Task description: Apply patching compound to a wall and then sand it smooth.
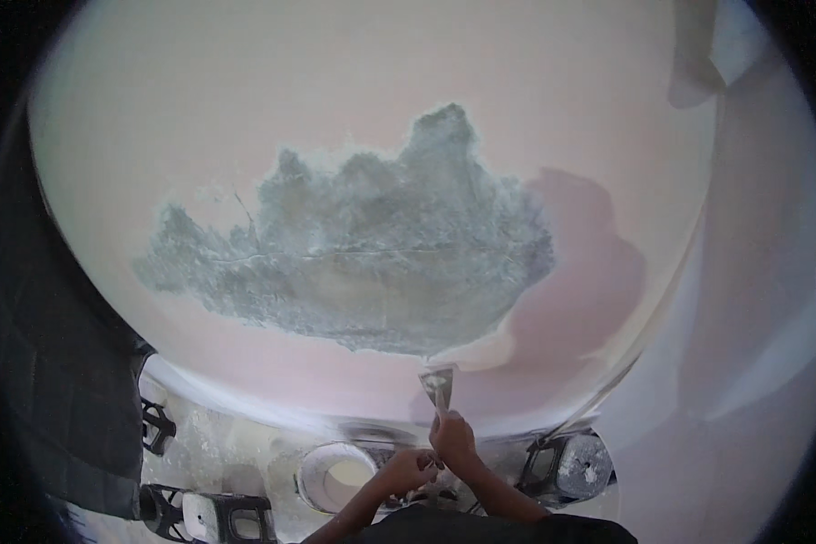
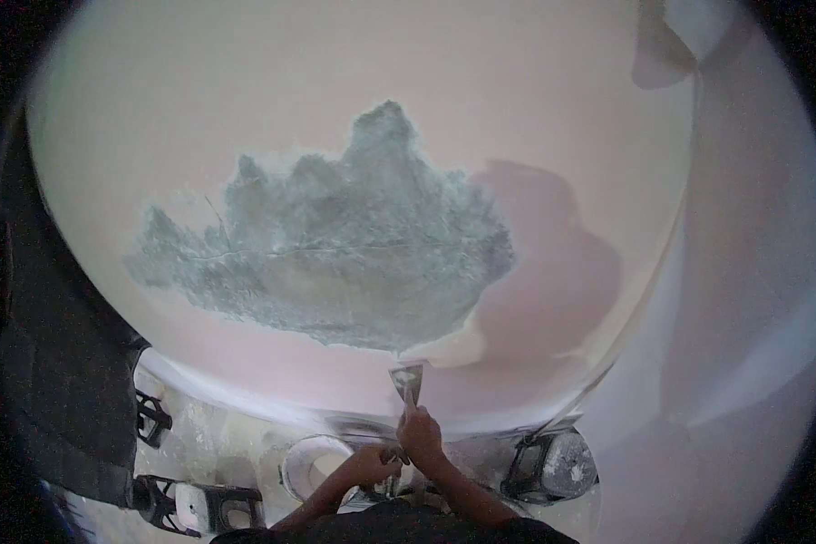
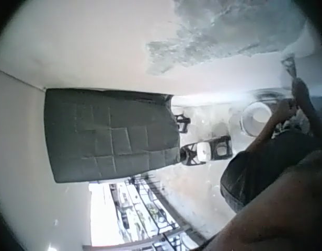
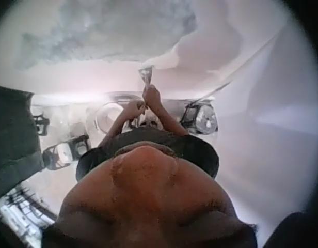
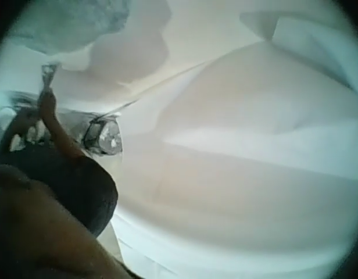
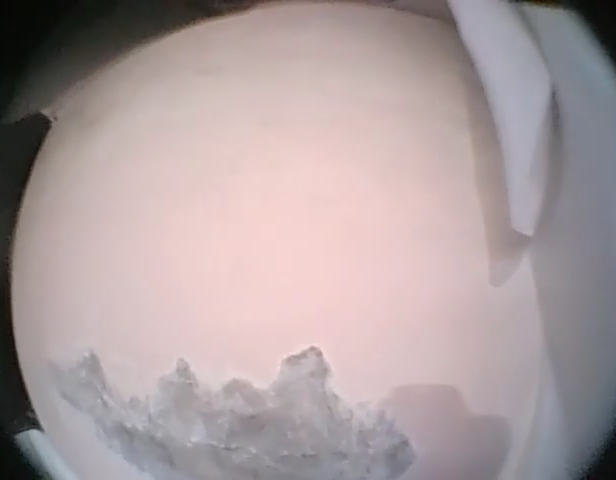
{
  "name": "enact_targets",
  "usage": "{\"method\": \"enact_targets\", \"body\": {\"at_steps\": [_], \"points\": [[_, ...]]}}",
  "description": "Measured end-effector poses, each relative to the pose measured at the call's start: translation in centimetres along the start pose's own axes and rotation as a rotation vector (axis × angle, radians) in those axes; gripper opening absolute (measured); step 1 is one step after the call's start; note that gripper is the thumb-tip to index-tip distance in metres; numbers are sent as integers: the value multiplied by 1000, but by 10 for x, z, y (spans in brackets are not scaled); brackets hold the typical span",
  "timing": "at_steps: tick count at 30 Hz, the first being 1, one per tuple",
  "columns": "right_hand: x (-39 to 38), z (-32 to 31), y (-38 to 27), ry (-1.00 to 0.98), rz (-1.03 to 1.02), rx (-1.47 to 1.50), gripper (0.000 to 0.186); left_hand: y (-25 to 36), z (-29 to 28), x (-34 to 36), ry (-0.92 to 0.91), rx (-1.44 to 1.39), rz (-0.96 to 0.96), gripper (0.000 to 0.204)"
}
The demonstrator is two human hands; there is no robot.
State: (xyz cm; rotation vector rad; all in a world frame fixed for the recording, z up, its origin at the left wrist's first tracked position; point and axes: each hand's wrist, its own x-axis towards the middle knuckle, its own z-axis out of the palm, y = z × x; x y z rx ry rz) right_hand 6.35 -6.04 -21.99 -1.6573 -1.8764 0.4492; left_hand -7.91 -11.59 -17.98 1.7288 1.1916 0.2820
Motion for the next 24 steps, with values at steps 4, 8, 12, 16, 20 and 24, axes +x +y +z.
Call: {"method": "enact_targets", "body": {"at_steps": [4,8,12,16,20,24], "points": [[-6,-30,-12,119,-89,51,55,4,12,-24,19,-279,-112,27],[42,-129,-104,305,-273,-37,71,7,7,-43,15,-285,-158,28],[106,-214,-182,542,-406,-48,68,18,-15,-56,54,-151,4,25],[131,-243,-241,551,-338,-97,60,7,-28,-78,71,-300,65,22],[141,-143,-182,646,-279,-117,39,-19,-54,-112,67,-430,-26,19],[80,-31,-126,343,85,-211,39,-45,-116,-121,301,-508,79,36]]}}
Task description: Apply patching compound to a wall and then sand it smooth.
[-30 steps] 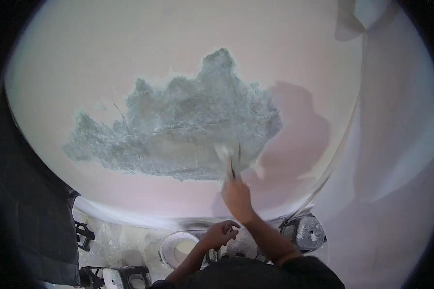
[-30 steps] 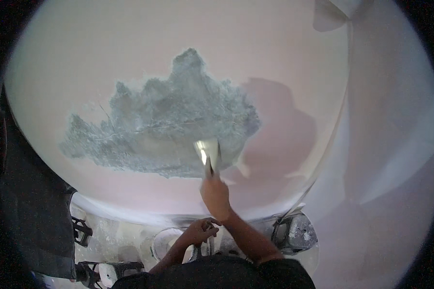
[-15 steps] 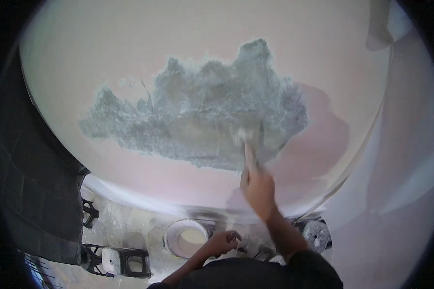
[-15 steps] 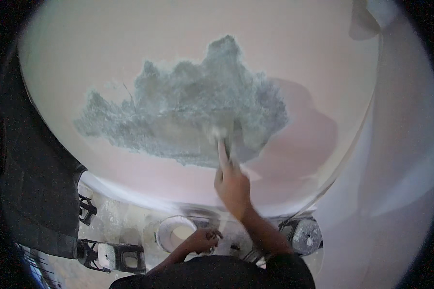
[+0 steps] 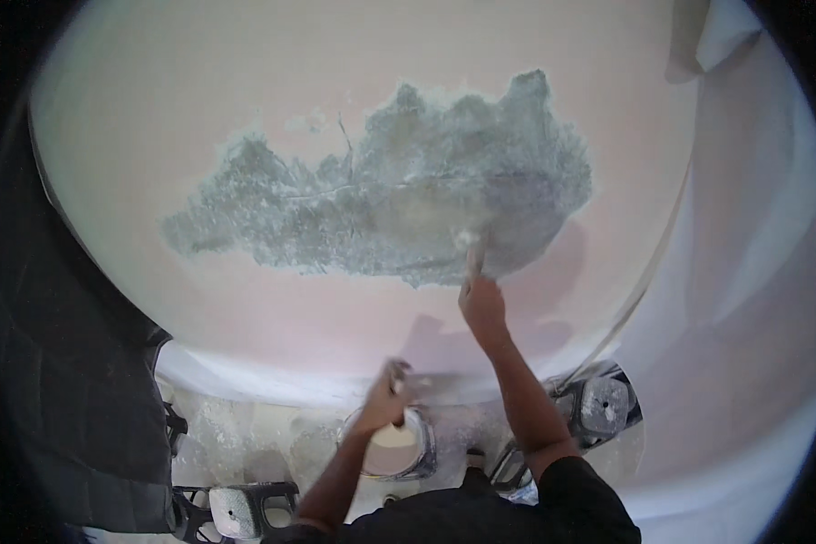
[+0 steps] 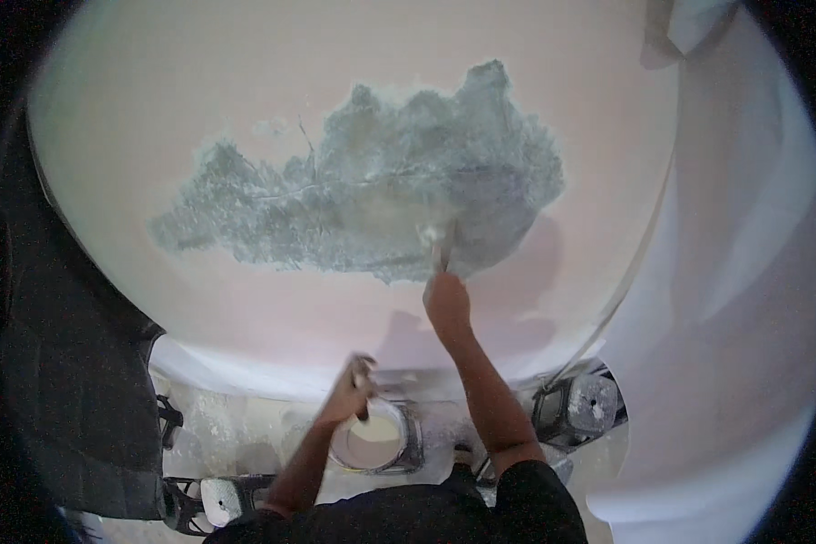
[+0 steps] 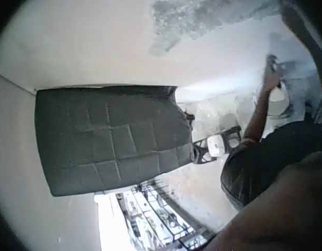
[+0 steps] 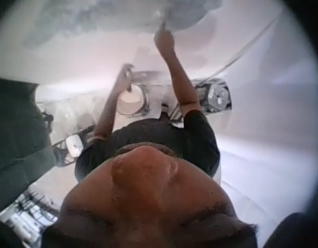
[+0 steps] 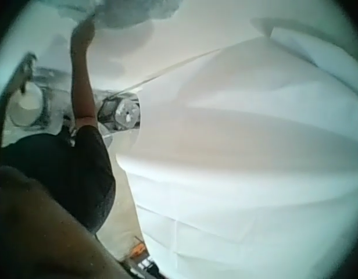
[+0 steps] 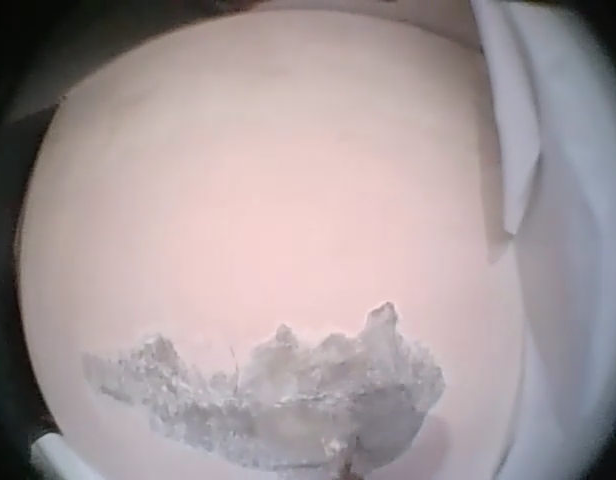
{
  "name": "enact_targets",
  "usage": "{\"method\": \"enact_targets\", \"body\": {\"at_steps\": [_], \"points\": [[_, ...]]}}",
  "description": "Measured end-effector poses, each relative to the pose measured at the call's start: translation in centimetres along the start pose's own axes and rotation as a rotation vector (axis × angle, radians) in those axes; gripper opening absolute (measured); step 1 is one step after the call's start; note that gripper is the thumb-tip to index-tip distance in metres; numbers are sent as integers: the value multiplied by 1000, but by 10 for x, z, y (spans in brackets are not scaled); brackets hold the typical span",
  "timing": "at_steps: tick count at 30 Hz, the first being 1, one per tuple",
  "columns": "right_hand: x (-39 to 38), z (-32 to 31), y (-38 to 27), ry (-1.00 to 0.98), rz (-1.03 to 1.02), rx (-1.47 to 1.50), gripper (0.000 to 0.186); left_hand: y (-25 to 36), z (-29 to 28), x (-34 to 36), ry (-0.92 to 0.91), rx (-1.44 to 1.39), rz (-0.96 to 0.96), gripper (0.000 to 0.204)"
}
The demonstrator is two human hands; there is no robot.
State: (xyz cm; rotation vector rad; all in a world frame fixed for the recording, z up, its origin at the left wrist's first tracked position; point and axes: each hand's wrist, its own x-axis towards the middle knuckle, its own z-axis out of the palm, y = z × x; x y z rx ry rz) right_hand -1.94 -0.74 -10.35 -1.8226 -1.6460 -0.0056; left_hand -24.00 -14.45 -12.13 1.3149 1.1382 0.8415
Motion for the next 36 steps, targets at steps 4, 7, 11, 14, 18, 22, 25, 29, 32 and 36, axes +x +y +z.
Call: {"method": "enact_targets", "body": {"at_steps": [4,7,11,14,18,22,25,29,32,36], "points": [[-22,-15,-10,-148,-8,109,57,40,-55,75,236,426,506,46],[12,-71,-39,8,-169,133,53,113,-65,121,367,612,736,50],[69,-152,-94,252,-230,88,28,194,-57,144,559,859,1038,40],[91,-163,-98,490,-420,130,17,225,-49,145,621,958,917,36],[87,-77,-33,311,-326,-1,17,220,-45,156,660,1010,833,37],[-18,4,-11,-98,-97,2,21,175,-66,157,706,1067,889,62],[-32,5,-9,-146,-30,69,29,158,-71,148,674,1131,820,75],[38,-15,1,-182,-538,-353,24,154,-58,151,693,1237,726,78],[106,-75,-51,-325,-454,-452,25,146,-79,148,717,1235,721,75],[137,-215,-141,-495,-638,-872,24,154,-89,137,716,1283,676,73]]}}
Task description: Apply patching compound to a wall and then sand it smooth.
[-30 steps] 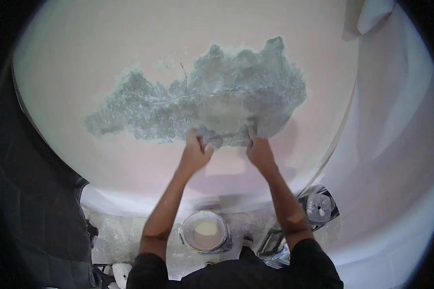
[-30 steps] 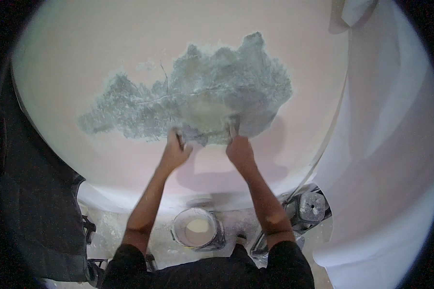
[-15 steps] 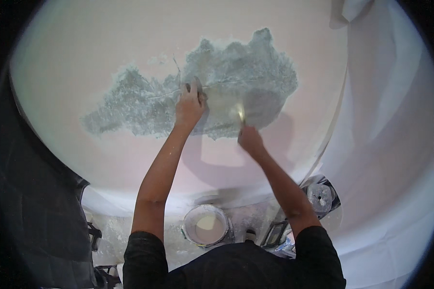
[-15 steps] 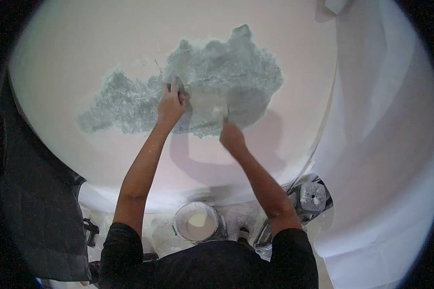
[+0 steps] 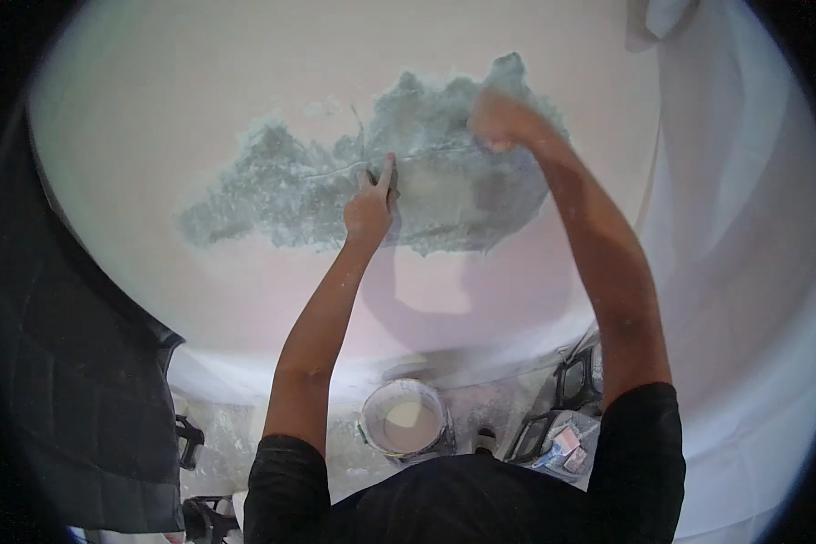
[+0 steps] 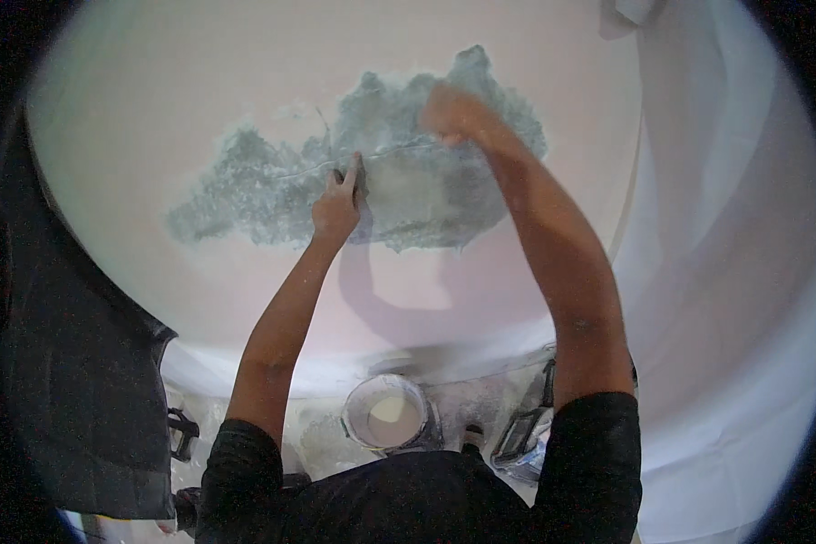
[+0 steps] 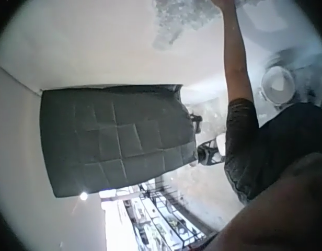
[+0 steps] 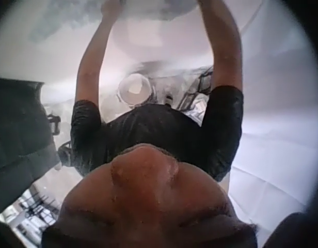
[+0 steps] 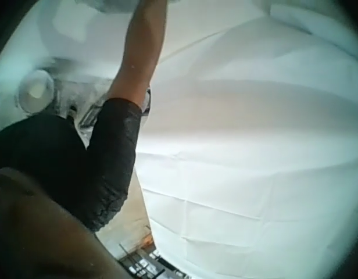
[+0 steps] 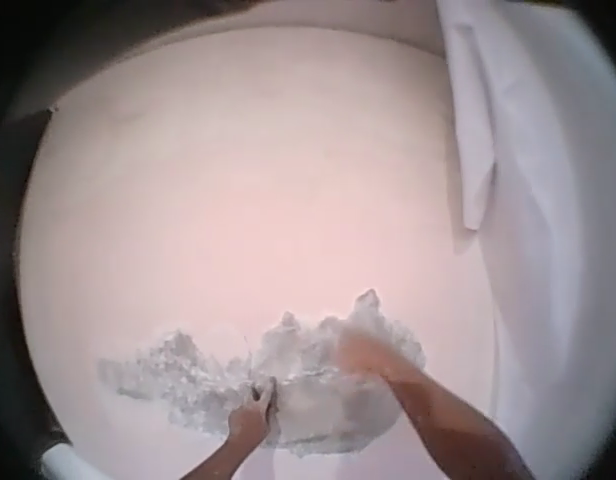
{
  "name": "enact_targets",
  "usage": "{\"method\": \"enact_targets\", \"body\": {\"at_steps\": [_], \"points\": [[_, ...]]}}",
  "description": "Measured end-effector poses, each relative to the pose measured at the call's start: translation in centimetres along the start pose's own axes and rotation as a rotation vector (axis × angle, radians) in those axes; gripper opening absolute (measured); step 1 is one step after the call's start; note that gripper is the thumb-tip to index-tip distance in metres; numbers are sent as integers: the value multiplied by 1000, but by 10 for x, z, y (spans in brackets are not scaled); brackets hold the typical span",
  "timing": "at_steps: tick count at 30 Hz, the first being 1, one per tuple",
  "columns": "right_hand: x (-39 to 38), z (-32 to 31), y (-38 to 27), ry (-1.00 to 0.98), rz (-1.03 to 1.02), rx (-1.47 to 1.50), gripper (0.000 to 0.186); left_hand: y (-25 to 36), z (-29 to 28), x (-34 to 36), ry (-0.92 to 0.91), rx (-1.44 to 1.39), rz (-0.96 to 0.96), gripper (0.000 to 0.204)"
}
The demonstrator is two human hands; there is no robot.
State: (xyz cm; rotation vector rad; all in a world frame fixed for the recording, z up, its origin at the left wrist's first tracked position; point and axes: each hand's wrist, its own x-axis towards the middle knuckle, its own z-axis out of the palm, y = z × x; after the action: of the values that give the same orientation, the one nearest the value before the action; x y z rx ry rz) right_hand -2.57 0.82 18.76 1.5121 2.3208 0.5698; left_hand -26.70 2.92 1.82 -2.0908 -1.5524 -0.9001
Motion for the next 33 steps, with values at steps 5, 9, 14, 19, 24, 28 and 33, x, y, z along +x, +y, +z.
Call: {"method": "enact_targets", "body": {"at_steps": [5,9,14,19,24,28,33], "points": [[-16,2,-29,957,478,755,21,2,-19,7,-52,55,39,74],[47,138,-104,1091,348,403,12,-7,-18,-2,-51,-4,-24,78],[26,218,-217,345,455,935,47,-16,4,-13,-17,58,-54,81],[1,190,-192,559,460,667,22,-22,6,-16,-124,49,-75,77],[15,79,-111,1120,377,437,9,-21,-1,-18,-40,93,-75,72],[47,90,-110,1036,438,500,8,-15,6,-24,-54,9,-148,69],[44,201,-208,754,566,735,12,-15,18,-29,65,-51,-141,66]]}}
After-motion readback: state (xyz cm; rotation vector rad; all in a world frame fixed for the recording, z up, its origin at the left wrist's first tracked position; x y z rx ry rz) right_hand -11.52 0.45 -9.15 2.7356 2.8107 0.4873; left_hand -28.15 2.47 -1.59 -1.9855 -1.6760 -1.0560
